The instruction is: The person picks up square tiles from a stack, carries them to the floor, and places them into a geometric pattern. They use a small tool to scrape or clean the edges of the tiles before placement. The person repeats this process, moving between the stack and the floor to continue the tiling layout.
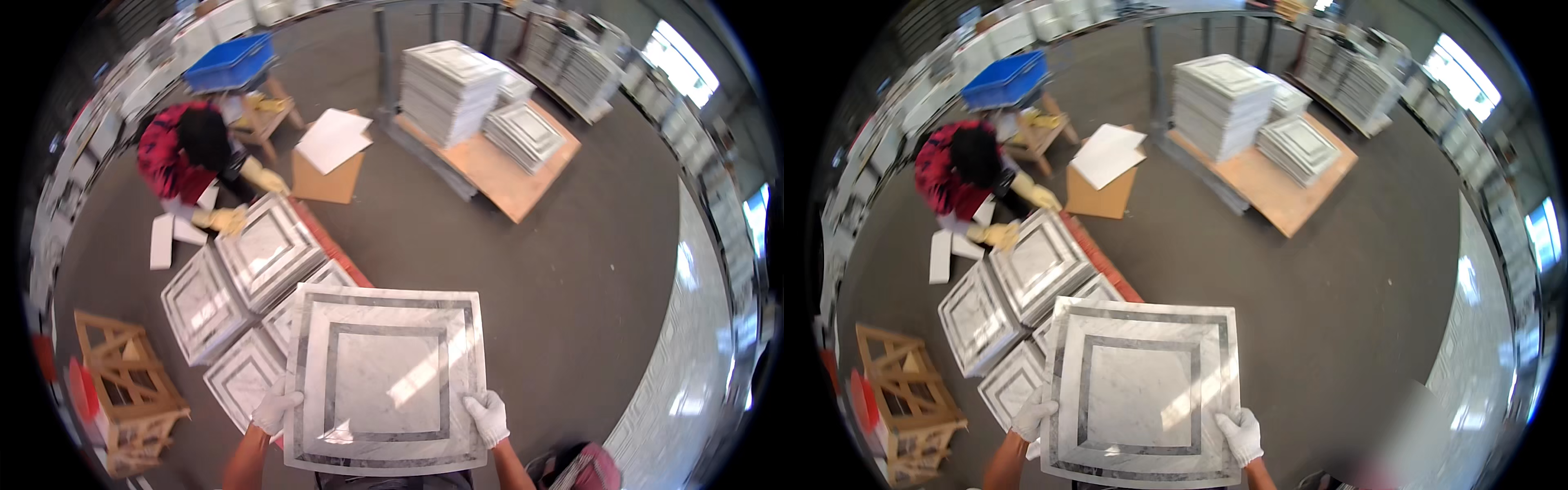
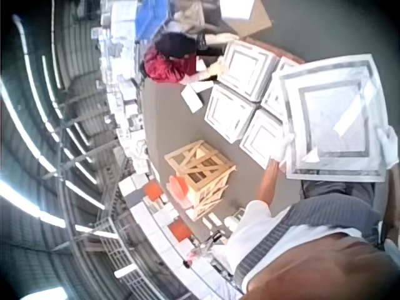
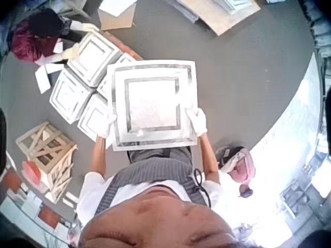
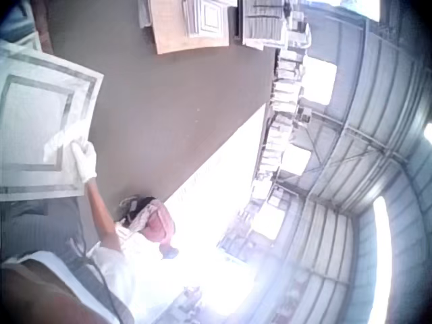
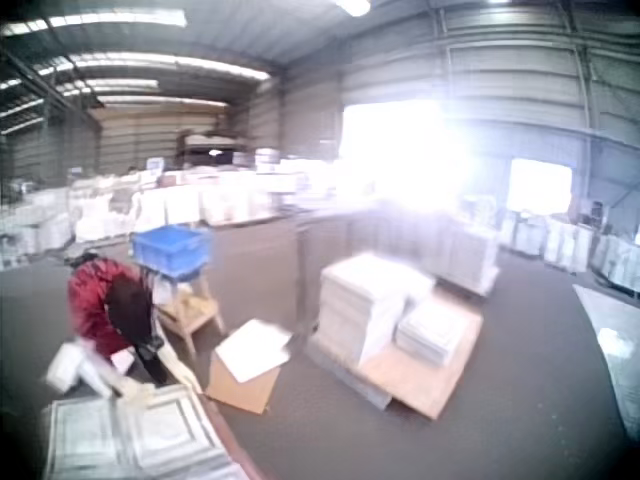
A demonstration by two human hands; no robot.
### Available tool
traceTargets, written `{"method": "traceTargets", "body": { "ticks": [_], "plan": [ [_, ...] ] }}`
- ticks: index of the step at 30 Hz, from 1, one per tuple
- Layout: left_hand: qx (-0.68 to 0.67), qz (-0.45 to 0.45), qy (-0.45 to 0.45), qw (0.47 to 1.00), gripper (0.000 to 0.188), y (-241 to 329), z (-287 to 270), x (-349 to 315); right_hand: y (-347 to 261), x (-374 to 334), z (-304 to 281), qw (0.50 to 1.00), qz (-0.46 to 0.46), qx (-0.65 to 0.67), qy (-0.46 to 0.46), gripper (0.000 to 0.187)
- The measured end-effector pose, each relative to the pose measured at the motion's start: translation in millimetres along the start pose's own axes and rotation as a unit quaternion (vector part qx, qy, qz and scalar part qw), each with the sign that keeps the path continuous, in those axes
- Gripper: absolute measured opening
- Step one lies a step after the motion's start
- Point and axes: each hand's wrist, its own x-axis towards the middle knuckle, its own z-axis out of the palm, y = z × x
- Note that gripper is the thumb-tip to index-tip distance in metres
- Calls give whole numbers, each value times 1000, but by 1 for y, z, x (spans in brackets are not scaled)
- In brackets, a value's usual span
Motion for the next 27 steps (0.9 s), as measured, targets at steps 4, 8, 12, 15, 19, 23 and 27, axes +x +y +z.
{"method": "traceTargets", "body": {
  "ticks": [4,8,12,15,19,23,27],
  "plan": [
    [202,8,-98,974,57,169,-17,-67,-13,-51,112,997,42,63,23,59],
    [324,6,-28,946,60,174,6,-88,-27,-95,97,997,-1,64,42,64],
    [320,5,90,943,61,114,50,-69,11,-134,39,993,-9,95,74,63],
    [324,-11,177,929,63,93,73,-88,16,-190,-5,990,14,106,96,60],
    [387,79,178,901,62,51,145,-88,80,-183,-32,981,-46,131,135,55],
    [483,138,150,852,61,8,232,-85,130,-210,-79,973,-54,162,157,57],
    [579,197,109,783,60,-38,318,-93,180,-239,-115,950,-41,231,204,59]
  ]
}}
